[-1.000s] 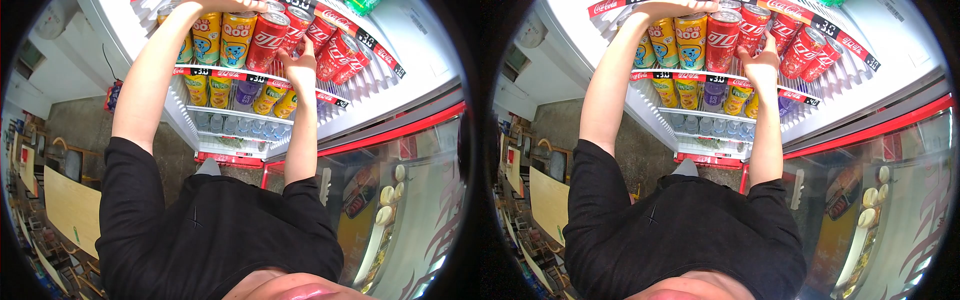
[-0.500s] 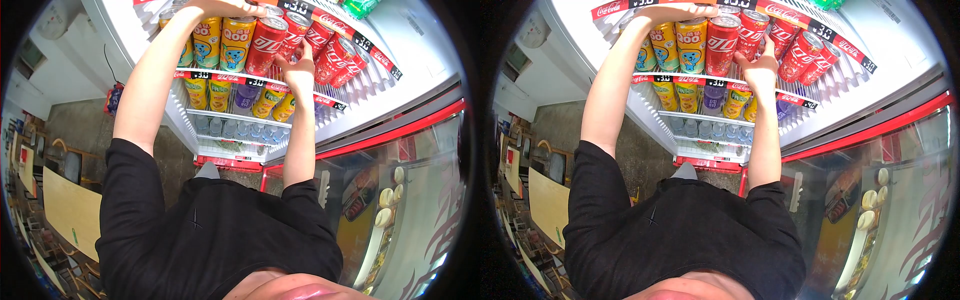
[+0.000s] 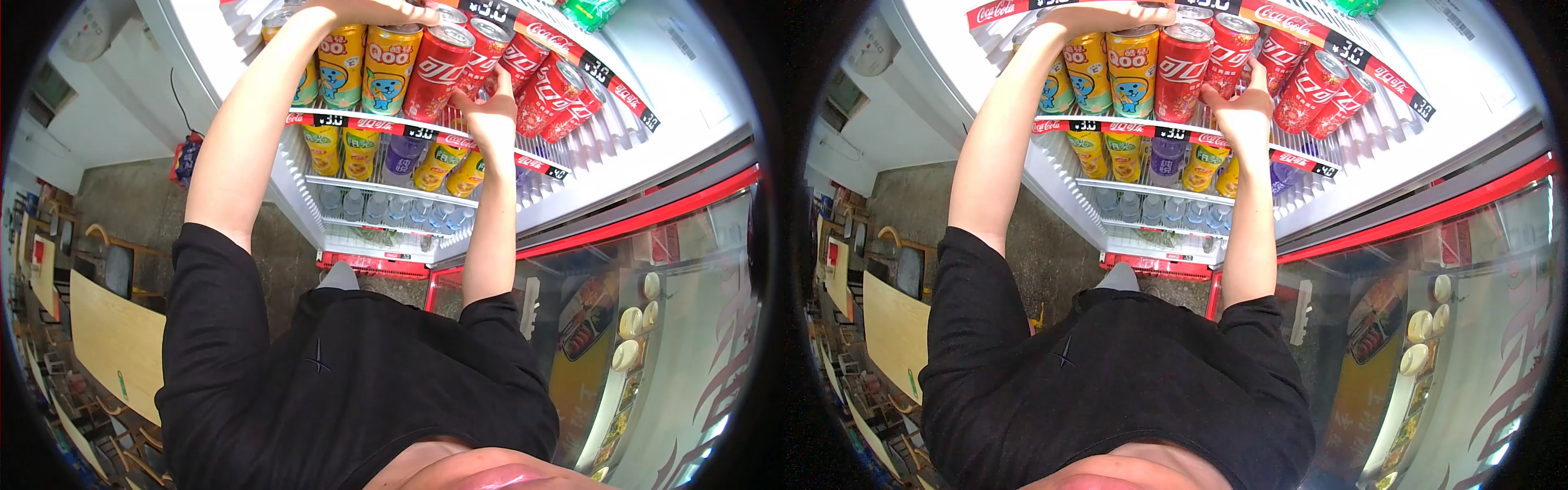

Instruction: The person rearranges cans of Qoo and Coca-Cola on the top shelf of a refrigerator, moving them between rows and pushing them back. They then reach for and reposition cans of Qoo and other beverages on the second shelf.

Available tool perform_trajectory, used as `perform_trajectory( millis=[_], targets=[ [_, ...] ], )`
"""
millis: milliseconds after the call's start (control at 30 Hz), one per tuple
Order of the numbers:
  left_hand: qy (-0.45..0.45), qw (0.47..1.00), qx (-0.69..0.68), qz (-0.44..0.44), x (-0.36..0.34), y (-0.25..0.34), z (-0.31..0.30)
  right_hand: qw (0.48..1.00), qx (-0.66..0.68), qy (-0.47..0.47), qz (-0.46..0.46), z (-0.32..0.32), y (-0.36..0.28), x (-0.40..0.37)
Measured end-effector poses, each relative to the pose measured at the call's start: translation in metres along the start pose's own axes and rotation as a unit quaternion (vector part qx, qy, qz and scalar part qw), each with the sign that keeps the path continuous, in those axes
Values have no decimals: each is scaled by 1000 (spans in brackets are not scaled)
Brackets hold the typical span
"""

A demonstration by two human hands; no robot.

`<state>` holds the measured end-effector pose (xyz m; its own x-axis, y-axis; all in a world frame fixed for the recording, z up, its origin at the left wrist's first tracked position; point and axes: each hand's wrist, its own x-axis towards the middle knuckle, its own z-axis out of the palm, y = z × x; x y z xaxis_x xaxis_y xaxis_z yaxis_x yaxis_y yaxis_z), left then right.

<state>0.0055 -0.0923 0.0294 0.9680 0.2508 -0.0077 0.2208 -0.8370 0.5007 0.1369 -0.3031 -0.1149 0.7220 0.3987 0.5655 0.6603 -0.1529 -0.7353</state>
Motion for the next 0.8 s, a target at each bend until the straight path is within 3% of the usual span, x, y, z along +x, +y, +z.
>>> perform_trajectory(
  millis=[400, 800],
  targets=[
    [-11, 1000, -16, 22, -15, 7, -5, 1000, 4, 0, 0, 0, -1, -1],
    [22, 997, 31, 71, 0, -45, 0, 1000, -8, 4, -6, 2, 0, -1]
  ],
)
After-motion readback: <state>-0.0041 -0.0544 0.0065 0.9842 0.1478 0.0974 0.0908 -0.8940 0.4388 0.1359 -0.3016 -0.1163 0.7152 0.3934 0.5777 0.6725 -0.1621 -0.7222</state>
